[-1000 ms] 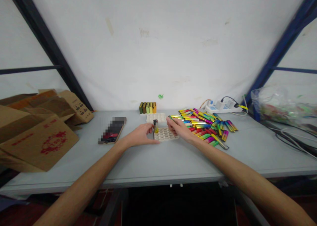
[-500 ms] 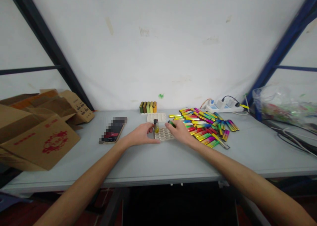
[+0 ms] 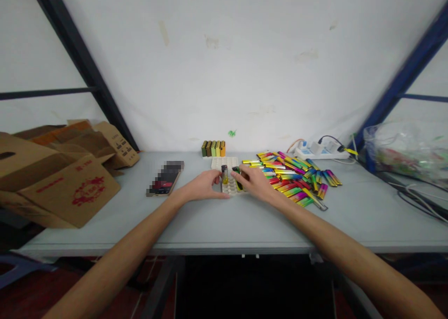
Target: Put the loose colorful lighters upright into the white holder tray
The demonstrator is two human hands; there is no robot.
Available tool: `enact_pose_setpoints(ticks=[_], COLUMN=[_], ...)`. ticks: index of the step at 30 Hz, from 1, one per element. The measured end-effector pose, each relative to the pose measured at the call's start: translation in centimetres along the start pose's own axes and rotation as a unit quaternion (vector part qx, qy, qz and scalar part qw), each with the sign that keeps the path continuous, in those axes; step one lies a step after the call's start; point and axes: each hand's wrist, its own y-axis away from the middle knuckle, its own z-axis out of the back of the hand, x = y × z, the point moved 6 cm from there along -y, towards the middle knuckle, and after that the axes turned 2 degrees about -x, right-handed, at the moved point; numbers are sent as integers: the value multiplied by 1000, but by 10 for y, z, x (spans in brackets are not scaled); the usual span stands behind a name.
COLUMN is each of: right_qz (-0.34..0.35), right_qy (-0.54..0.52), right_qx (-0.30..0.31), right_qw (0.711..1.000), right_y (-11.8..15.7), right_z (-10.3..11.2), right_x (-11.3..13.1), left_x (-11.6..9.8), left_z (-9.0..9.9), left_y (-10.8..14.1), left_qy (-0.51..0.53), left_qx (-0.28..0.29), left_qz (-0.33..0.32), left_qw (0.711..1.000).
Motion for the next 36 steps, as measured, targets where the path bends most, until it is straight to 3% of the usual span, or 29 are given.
enact_pose_setpoints(ticks=[12,24,30,36], right_qz=[17,48,80,8], right_qy=[35,192,185,233], right_qx=[56,119,92,102], right_qw=[998,973,975,967], right_y=[-4,-3,-7,-11], right_z=[-27,-44,-12,40], right_x=[-1,9,0,-64], left_x=[-2,-8,-3,0], left_z=[0,3,1,0], left_y=[-1,-2,-2,-2], left_qy=[0,12,7,9], left_qx=[-3,-6,-2,8], left_qz=[-8,-8,-3,12], left_qw=[1000,1000,1000,1000])
